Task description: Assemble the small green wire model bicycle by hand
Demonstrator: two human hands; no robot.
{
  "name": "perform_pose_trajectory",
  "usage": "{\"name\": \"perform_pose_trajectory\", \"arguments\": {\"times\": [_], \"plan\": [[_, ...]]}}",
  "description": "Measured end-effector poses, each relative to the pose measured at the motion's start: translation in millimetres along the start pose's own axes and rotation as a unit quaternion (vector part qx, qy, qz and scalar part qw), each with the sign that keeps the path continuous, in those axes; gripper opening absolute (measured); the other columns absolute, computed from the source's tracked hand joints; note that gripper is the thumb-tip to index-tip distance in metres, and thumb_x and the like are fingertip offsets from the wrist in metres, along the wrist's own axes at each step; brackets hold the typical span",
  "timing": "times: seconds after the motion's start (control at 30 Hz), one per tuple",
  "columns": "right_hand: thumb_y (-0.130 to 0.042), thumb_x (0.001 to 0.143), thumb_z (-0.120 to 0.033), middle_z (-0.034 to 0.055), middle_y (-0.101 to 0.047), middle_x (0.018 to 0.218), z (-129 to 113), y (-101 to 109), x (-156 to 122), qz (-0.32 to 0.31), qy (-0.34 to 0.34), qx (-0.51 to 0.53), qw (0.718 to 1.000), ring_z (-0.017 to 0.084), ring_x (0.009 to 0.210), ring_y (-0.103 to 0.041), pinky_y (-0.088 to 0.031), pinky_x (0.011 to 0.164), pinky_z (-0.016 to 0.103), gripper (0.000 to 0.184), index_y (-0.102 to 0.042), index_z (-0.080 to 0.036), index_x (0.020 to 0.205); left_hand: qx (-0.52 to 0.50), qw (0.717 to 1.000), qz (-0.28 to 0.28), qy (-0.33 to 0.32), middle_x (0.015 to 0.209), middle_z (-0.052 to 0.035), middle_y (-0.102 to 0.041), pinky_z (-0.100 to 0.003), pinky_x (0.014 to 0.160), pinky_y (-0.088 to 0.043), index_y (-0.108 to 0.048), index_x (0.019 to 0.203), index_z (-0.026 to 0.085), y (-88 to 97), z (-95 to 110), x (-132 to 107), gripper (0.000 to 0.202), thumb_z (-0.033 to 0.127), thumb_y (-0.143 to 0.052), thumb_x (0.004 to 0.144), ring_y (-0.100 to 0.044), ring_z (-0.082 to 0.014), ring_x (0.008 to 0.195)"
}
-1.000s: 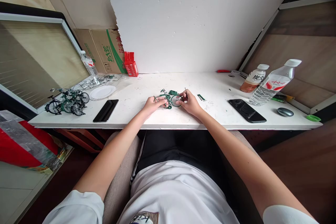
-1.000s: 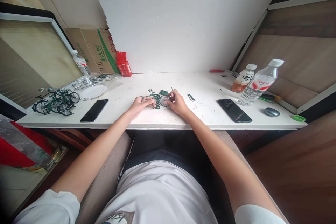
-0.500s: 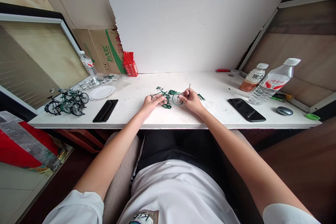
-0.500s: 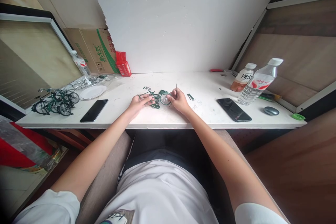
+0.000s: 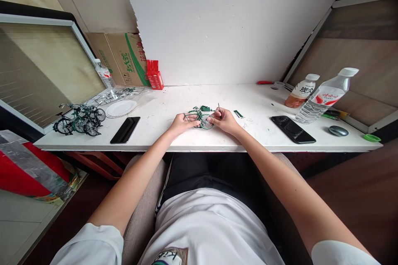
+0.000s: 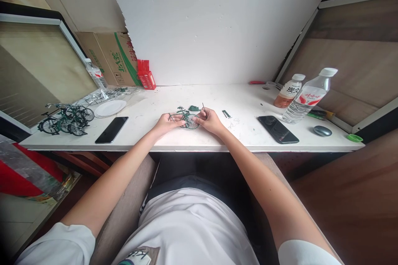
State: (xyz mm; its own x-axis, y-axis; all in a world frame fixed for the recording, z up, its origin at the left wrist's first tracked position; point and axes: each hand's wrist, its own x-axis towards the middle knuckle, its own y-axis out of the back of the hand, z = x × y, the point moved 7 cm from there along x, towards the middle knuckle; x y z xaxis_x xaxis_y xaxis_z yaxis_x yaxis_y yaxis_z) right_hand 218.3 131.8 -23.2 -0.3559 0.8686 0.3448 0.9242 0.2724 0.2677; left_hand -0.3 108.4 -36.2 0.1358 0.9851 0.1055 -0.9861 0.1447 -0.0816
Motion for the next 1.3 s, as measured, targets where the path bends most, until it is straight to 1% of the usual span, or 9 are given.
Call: {"name": "perform_pose_trajectory", "arguments": {"times": [0.13,0.33,0.5,0.67,0.9,1.3], "plan": [[-0.089,0.079,-0.078,-0.0047,-0.037,0.077,1.7,-0.1,0.3,-0.003,0.0,-0.017,1.0,0.015,0.07,-0.037,-0.042,0.067,0.033,0.078,-0.031,-0.027,0.082,0.011,1.0,-0.009,-0.007,0.105,-0.0118,-0.082,-0.048,0.1,-0.065,-0.079,0.11,0.012,0.4,-1.7,1.2,0.058,0.03,-0.108,0.064,-0.077,-0.0232,0.092],[-0.088,0.081,-0.079,-0.0046,-0.035,0.076,-0.7,-0.9,-0.5,-0.013,0.006,-0.034,0.999,0.015,0.07,-0.035,-0.042,0.068,0.034,0.079,-0.028,-0.026,0.081,0.023,1.0,-0.011,-0.009,0.107,-0.0135,-0.082,-0.047,0.096,-0.066,-0.08,0.111,0.011,0.6,-2.0,1.7,0.059,0.033,-0.108,0.064,-0.077,-0.0231,0.09],[-0.088,0.078,-0.082,-0.0045,-0.035,0.076,-1.4,-2.1,-2.0,-0.016,0.001,-0.034,0.999,0.015,0.07,-0.035,-0.043,0.068,0.035,0.082,-0.028,-0.027,0.081,0.03,1.0,-0.008,-0.001,0.105,-0.0126,-0.082,-0.047,0.096,-0.066,-0.08,0.111,0.011,1.3,-4.0,2.8,0.059,0.034,-0.109,0.065,-0.077,-0.023,0.088],[-0.089,0.079,-0.08,-0.0043,-0.034,0.078,-2.1,-3.3,-3.3,-0.023,0.002,-0.023,0.999,0.015,0.07,-0.034,-0.041,0.068,0.034,0.08,-0.029,-0.026,0.081,0.031,0.999,0.002,0.008,0.106,-0.0131,-0.082,-0.047,0.095,-0.065,-0.08,0.109,0.011,3.2,-6.4,3.8,0.058,0.033,-0.11,0.064,-0.077,-0.0229,0.086],[-0.087,0.081,-0.08,-0.0038,-0.035,0.078,-5.9,-3.4,-4.8,-0.026,0.003,-0.052,0.998,0.015,0.071,-0.035,-0.041,0.068,0.034,0.079,-0.03,-0.026,0.081,0.024,1.0,0.0,0.005,0.103,-0.0126,-0.082,-0.048,0.098,-0.064,-0.08,0.108,0.011,2.5,-6.2,3.2,0.057,0.031,-0.11,0.064,-0.077,-0.0225,0.087],[-0.085,0.083,-0.079,-0.0031,-0.034,0.078,1.6,-5.1,-3.4,-0.044,-0.007,-0.053,0.998,0.016,0.073,-0.033,-0.036,0.067,0.033,0.077,-0.029,-0.026,0.081,0.034,0.999,-0.004,0.013,0.102,-0.0122,-0.081,-0.047,0.097,-0.064,-0.079,0.108,0.011,0.0,-1.5,-0.6,0.054,0.03,-0.108,0.067,-0.077,-0.0222,0.086]]}}
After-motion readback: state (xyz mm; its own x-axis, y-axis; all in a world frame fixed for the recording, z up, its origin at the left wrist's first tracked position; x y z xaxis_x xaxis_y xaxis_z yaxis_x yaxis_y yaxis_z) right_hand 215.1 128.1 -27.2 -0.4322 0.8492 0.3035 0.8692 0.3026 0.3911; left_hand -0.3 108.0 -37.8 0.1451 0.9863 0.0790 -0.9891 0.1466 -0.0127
